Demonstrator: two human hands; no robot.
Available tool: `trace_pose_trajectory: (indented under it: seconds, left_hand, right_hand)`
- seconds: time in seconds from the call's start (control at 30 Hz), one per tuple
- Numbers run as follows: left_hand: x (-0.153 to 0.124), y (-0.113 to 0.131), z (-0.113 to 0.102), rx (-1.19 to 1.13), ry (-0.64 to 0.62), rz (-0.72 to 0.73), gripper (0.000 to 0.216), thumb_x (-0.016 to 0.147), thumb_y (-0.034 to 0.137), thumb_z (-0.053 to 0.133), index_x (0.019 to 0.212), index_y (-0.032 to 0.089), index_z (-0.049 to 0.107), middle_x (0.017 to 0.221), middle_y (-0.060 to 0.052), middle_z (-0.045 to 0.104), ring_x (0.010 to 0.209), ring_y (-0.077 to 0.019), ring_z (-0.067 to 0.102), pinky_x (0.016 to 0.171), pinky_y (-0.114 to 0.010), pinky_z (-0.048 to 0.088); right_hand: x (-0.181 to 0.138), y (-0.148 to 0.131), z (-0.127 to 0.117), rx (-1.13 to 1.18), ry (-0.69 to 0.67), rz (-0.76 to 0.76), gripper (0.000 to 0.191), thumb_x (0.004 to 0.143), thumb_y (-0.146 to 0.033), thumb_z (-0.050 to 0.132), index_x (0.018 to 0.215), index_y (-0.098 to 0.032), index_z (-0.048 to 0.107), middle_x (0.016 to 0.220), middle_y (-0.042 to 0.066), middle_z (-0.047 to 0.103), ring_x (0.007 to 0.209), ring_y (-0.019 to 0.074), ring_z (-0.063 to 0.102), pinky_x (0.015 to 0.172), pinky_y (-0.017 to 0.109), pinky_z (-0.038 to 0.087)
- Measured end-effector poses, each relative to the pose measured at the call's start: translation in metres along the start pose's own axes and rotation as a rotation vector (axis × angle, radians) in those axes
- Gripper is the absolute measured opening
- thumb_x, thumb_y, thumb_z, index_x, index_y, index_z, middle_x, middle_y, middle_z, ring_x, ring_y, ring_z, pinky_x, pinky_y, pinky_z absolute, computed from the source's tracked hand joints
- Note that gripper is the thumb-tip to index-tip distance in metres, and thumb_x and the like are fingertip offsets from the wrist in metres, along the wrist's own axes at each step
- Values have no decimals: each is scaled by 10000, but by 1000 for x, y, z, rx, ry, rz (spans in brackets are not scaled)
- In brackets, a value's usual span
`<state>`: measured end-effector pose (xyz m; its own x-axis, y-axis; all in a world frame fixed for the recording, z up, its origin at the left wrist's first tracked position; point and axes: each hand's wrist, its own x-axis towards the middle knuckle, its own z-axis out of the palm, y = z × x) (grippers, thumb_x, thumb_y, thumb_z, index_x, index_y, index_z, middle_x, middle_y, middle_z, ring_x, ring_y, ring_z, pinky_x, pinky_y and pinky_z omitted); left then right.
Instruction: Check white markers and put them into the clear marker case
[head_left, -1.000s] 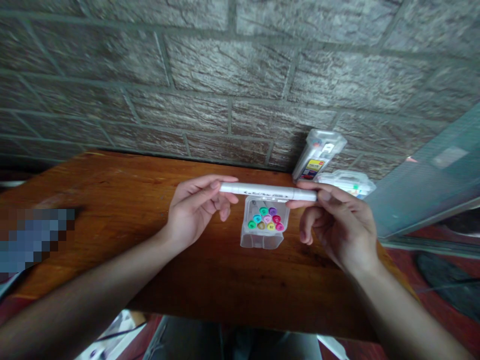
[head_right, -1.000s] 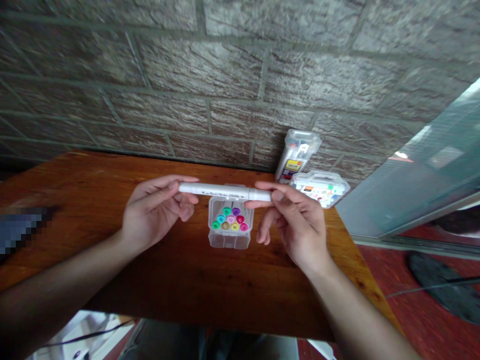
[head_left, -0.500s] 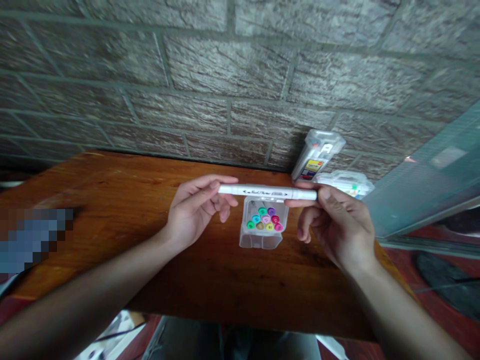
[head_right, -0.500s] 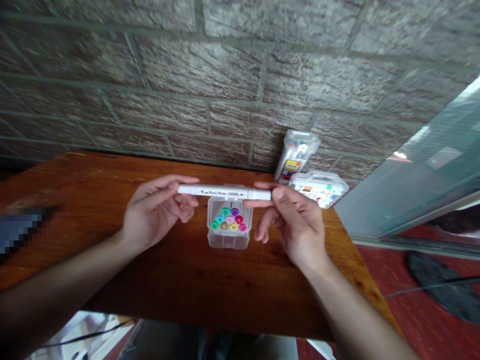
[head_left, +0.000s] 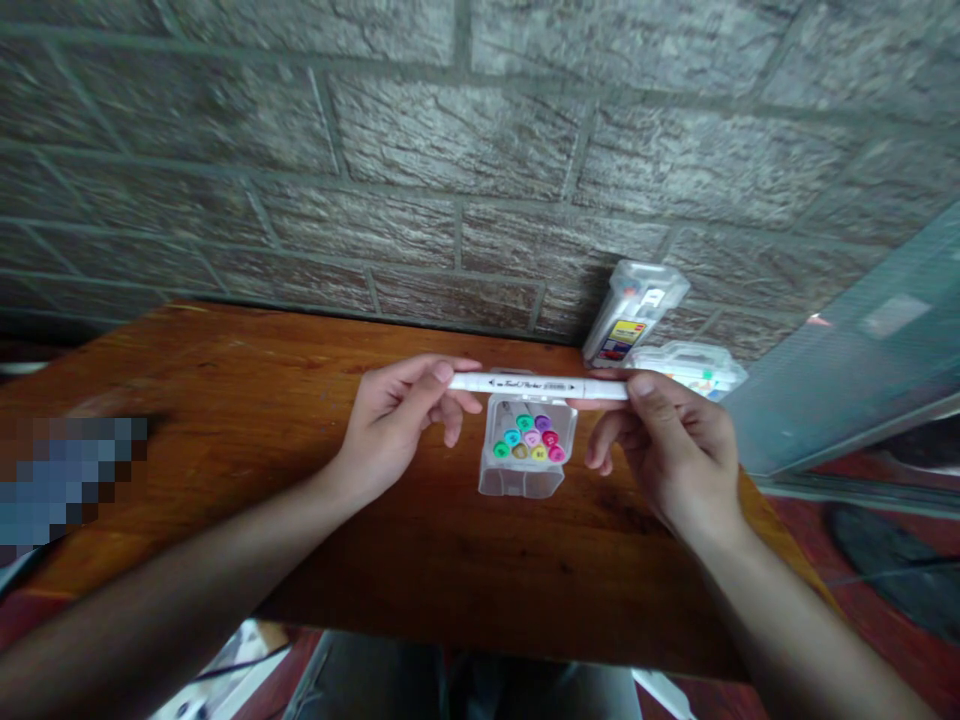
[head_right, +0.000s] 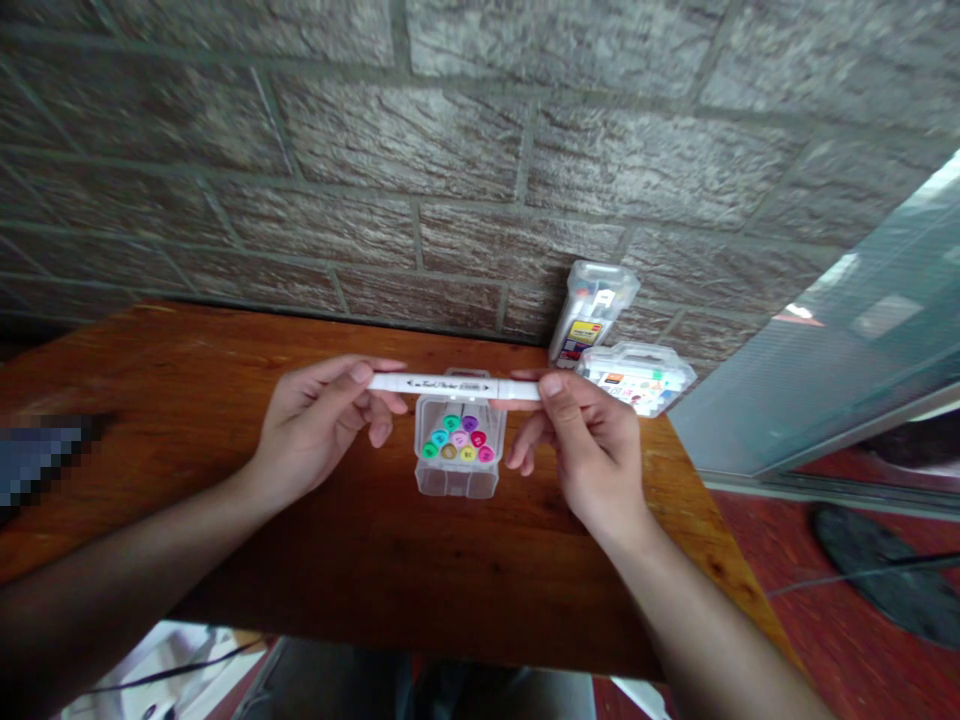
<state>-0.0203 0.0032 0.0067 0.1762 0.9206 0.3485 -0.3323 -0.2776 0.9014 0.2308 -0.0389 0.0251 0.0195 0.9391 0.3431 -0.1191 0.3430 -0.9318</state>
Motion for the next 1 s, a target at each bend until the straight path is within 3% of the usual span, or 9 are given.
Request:
trace_pose_trajectory:
  seconds: [0.37, 0.6, 1.0]
  left_hand:
    - [-2, 5, 2, 183, -16, 64, 164, 869, 251, 854, 1015, 178, 833, 732, -36, 797, 459, -102, 622, 457, -219, 487]
    - [-2, 7, 4, 270, -20, 79, 182, 791, 214, 903, 943, 165, 816, 639, -2, 742, 443, -97, 613, 421, -187, 459]
    - [-6, 6, 3, 212, -127, 98, 107, 884, 228, 818, 952, 162, 765, 665, -5, 720, 496, -108, 633, 486, -206, 501]
  right_hand:
    - [0, -4, 4, -141, 25, -79, 196, 903, -336, 862, 1007, -183, 798, 559, -8, 736, 398, 140, 652, 376, 232, 538]
    - [-2, 3, 3, -192, 47, -115, 253, 806, -275, 941, 994, -205, 787, 609, -13, 754, 405, 135, 669, 373, 225, 554]
    - [-2, -5, 9, -148, -27, -51, 255, 852, -362, 899, 905, -192, 717, 575, -14, 718, 412, 127, 656, 382, 209, 541]
